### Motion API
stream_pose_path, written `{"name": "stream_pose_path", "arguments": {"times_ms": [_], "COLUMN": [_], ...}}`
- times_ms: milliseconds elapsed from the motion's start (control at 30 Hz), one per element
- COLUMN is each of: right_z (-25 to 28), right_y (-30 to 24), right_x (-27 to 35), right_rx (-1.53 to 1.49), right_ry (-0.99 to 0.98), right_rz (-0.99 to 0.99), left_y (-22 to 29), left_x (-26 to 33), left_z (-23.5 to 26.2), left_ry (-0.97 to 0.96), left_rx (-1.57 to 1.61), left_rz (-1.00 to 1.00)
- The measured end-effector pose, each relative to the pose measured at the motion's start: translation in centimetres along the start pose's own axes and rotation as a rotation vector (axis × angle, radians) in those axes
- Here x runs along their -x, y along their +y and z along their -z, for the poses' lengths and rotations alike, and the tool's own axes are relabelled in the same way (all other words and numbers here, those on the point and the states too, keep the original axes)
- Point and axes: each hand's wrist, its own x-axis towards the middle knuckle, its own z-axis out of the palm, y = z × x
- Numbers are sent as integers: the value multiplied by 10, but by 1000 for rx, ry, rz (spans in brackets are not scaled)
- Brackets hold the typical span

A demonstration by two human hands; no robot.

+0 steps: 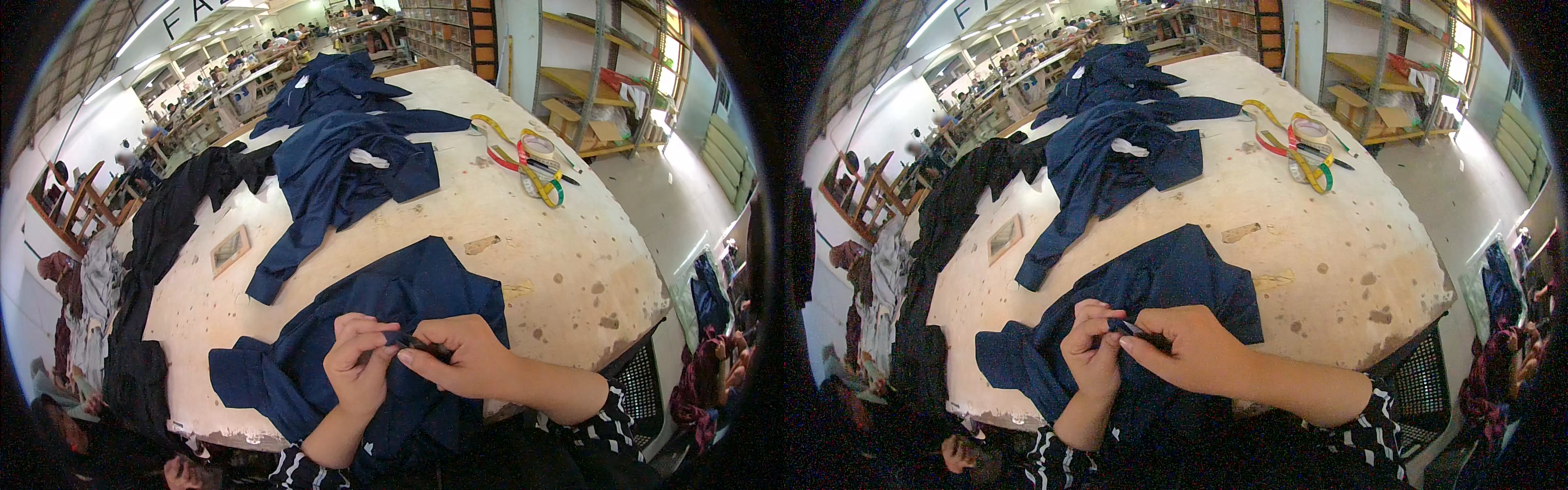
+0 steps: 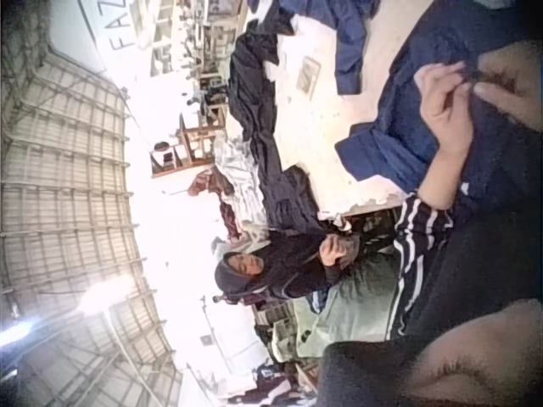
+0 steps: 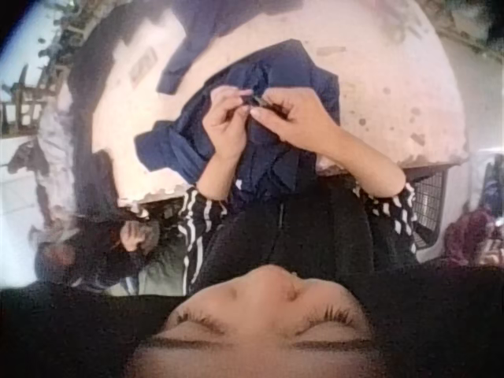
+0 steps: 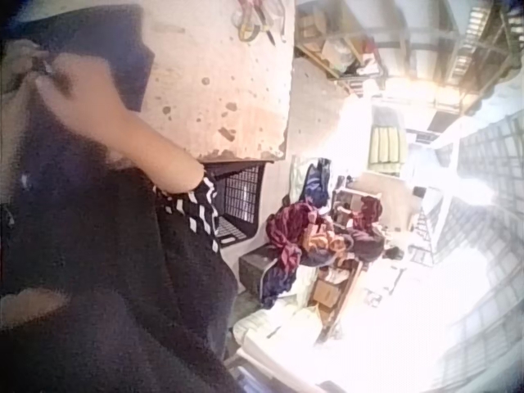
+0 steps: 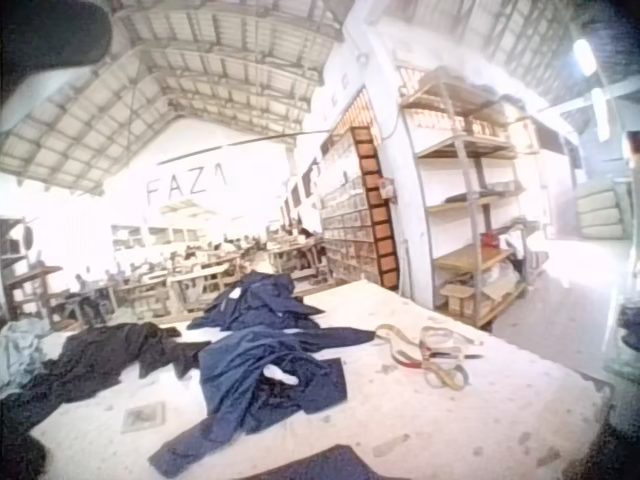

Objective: The person uses a small blade to trim loose threads from a dark blue garment on a worktable. The person repeatedly snips threads and adjusts the fabric, then briefly handles a roll of tape before resuming trimming.

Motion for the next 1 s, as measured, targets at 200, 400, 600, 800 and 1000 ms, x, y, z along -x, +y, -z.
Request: {"name": "stream_pose_path", "arguments": {"times_ms": [200, 400, 600, 800, 1000], "right_z": [-5, -3, 0, 0, 1], "right_y": [3, -1, -3, -2, -2], "right_x": [1, 1, 0, 0, 0], "right_rx": [-23, -83, 19, 51, 52], "right_ry": [58, 37, 9, 11, 4], "right_rz": [38, -5, 36, 62, 57], "left_y": [2, 2, 3, 3, 4], "left_x": [1, 0, 0, -1, 0], "left_z": [-1, -1, 0, 1, 0], "left_ry": [19, 23, 7, -5, -1], "left_rx": [59, 63, 19, -16, -15], "left_rz": [36, 33, 26, 6, 7]}}
